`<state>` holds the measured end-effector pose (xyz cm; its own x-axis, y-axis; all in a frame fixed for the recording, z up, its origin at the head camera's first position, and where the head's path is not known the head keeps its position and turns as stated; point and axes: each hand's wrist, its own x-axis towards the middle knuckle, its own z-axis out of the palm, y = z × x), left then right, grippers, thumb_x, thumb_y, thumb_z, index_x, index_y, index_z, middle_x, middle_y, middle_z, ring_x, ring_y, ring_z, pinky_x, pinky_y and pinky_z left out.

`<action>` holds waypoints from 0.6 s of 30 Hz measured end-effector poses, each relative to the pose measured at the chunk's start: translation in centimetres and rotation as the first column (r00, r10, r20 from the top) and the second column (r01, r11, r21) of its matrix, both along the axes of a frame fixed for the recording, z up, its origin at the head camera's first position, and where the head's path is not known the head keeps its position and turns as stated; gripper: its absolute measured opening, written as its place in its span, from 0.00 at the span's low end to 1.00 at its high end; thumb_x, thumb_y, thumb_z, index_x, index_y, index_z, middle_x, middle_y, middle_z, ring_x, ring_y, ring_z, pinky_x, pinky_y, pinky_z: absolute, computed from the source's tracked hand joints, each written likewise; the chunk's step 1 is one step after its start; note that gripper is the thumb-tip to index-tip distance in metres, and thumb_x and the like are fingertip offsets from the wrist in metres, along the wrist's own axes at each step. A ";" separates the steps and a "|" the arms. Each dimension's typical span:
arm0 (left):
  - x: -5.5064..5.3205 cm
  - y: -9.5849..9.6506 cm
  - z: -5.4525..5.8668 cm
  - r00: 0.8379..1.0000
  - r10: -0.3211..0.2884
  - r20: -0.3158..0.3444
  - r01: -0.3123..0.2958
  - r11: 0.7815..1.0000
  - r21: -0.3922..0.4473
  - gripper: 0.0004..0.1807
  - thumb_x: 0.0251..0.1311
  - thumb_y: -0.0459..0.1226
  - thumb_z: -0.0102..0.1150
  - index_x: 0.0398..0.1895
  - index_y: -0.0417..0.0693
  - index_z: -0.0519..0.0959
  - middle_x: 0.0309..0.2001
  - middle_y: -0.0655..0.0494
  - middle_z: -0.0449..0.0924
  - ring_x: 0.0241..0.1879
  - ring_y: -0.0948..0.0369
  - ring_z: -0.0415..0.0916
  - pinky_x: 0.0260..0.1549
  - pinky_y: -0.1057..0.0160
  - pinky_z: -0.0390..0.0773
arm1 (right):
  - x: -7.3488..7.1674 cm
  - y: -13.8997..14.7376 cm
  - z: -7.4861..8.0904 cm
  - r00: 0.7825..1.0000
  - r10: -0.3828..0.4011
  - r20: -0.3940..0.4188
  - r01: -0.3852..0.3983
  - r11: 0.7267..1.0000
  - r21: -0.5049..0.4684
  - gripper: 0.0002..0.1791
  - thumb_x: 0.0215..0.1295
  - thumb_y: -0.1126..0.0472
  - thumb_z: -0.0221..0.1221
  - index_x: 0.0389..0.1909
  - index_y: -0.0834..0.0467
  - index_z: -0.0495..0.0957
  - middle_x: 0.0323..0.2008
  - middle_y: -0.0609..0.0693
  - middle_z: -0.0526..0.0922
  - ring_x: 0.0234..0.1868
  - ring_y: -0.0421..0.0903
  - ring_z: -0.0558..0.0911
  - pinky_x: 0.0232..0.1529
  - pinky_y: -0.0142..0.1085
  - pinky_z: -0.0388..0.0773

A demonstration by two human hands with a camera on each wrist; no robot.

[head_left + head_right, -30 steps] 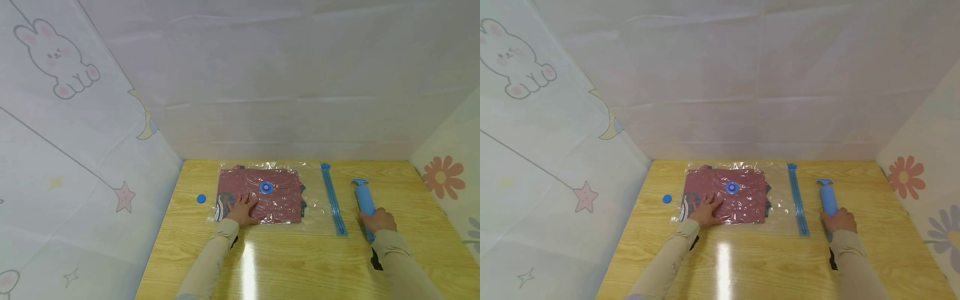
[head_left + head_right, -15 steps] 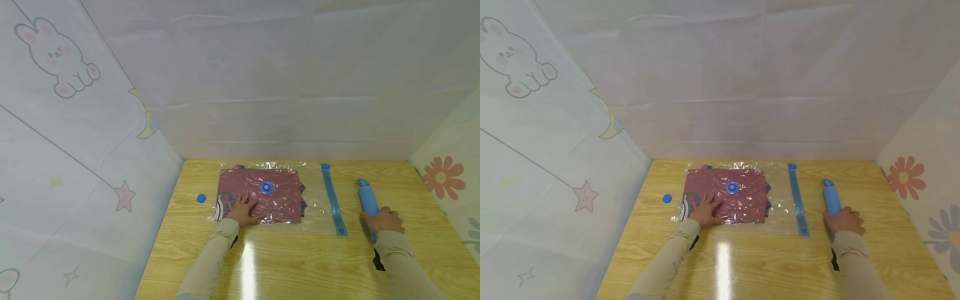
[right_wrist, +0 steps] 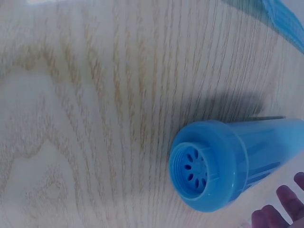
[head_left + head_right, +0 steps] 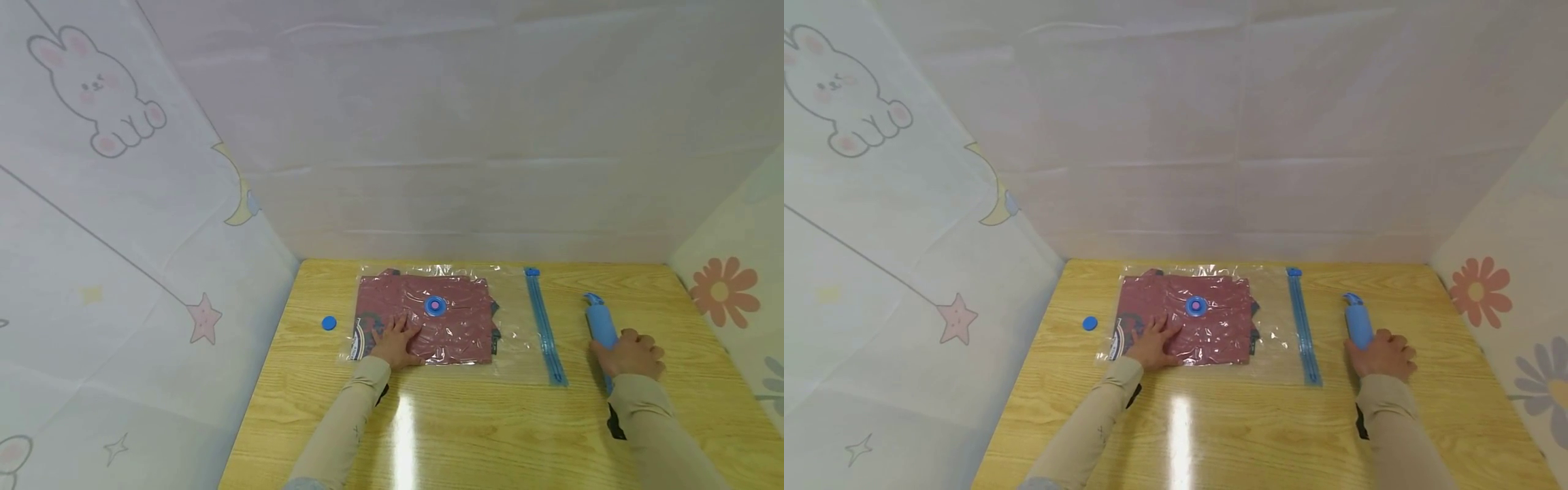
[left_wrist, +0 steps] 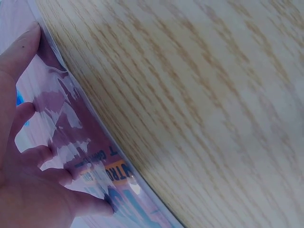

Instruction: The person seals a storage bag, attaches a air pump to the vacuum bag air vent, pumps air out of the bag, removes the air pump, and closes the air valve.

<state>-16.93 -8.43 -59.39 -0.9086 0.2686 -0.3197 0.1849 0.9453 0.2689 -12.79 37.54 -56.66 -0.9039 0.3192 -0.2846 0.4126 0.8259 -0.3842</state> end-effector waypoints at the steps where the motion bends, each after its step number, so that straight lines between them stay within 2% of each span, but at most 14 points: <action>1: 0.0 0.0 0.0 1.000 0.000 -0.003 0.000 1.000 0.000 0.48 0.45 0.64 0.67 0.72 0.71 0.60 0.78 0.51 0.45 0.77 0.43 0.38 0.61 0.22 0.47 | -0.1 -0.2 0.0 1.000 0.002 -0.022 -0.002 1.000 0.003 0.52 0.66 0.34 0.47 0.66 0.79 0.50 0.59 0.87 0.49 0.57 0.85 0.52 0.47 0.71 0.58; 6: 0.1 0.0 -0.2 1.000 -0.006 -0.021 0.006 1.000 -0.008 0.48 0.44 0.64 0.67 0.72 0.70 0.60 0.78 0.51 0.45 0.76 0.43 0.39 0.61 0.22 0.47 | -0.7 -1.7 -0.2 0.989 0.029 -0.143 -0.031 0.999 -0.012 0.44 0.67 0.42 0.50 0.64 0.77 0.56 0.59 0.85 0.53 0.57 0.83 0.54 0.49 0.70 0.57; 10: 0.2 0.0 -0.2 1.000 -0.004 -0.020 0.004 1.000 -0.006 0.49 0.44 0.64 0.67 0.72 0.70 0.60 0.78 0.51 0.45 0.77 0.43 0.38 0.61 0.23 0.47 | -1.3 -3.2 -1.0 0.960 0.133 -0.247 -0.144 0.989 -0.027 0.38 0.68 0.46 0.52 0.63 0.75 0.60 0.58 0.83 0.56 0.56 0.81 0.56 0.47 0.68 0.61; 14: 0.1 -0.1 -0.3 1.000 0.001 -0.013 0.000 1.000 0.003 0.48 0.45 0.64 0.67 0.72 0.71 0.60 0.78 0.51 0.44 0.77 0.43 0.38 0.61 0.23 0.46 | -1.6 -4.8 -2.5 0.918 0.280 -0.280 -0.307 0.950 -0.057 0.37 0.67 0.47 0.54 0.63 0.73 0.62 0.59 0.79 0.59 0.55 0.77 0.61 0.45 0.65 0.68; 18: 0.0 -0.2 -0.4 1.000 -0.001 -0.020 0.001 1.000 0.005 0.48 0.45 0.64 0.67 0.72 0.71 0.60 0.78 0.52 0.45 0.77 0.43 0.38 0.62 0.23 0.46 | -1.7 -6.7 -4.3 0.891 0.389 -0.234 -0.419 0.903 -0.094 0.40 0.66 0.42 0.56 0.66 0.68 0.61 0.63 0.74 0.60 0.59 0.73 0.63 0.50 0.65 0.69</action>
<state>-16.93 -8.61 -59.80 -0.9145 0.2716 -0.2998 0.1917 0.9436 0.2701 -14.48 30.86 -60.99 -0.9888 -0.1157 -0.0940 -0.0459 0.8365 -0.5460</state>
